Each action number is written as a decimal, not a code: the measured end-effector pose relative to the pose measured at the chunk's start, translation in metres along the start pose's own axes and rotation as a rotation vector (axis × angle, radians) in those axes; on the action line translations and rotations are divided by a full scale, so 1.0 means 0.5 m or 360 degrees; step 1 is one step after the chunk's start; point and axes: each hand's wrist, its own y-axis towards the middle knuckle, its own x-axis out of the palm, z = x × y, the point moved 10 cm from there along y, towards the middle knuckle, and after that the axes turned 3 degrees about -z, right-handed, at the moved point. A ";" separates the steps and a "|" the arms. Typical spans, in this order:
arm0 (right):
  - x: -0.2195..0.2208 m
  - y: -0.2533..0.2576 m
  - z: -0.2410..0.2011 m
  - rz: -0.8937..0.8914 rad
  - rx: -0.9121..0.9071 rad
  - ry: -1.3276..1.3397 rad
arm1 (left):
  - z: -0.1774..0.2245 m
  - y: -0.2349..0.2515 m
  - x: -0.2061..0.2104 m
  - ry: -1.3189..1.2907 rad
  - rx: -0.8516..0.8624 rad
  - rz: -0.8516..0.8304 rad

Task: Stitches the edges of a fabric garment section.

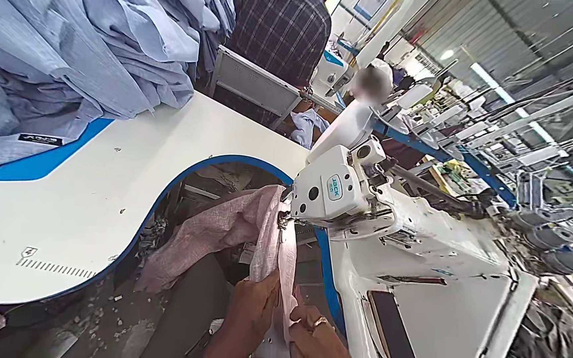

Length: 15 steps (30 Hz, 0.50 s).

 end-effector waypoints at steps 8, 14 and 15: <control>-0.014 -0.005 -0.006 0.0264 -0.0136 -0.0030 | 0.001 0.001 -0.001 -0.0007 0.0025 0.0000; -0.042 -0.025 -0.036 0.0620 -0.0310 -0.0211 | 0.000 0.010 -0.007 -0.0030 0.0025 0.0094; -0.038 -0.024 -0.040 0.0645 -0.0369 -0.0268 | -0.002 0.015 -0.006 -0.0045 0.0001 0.0097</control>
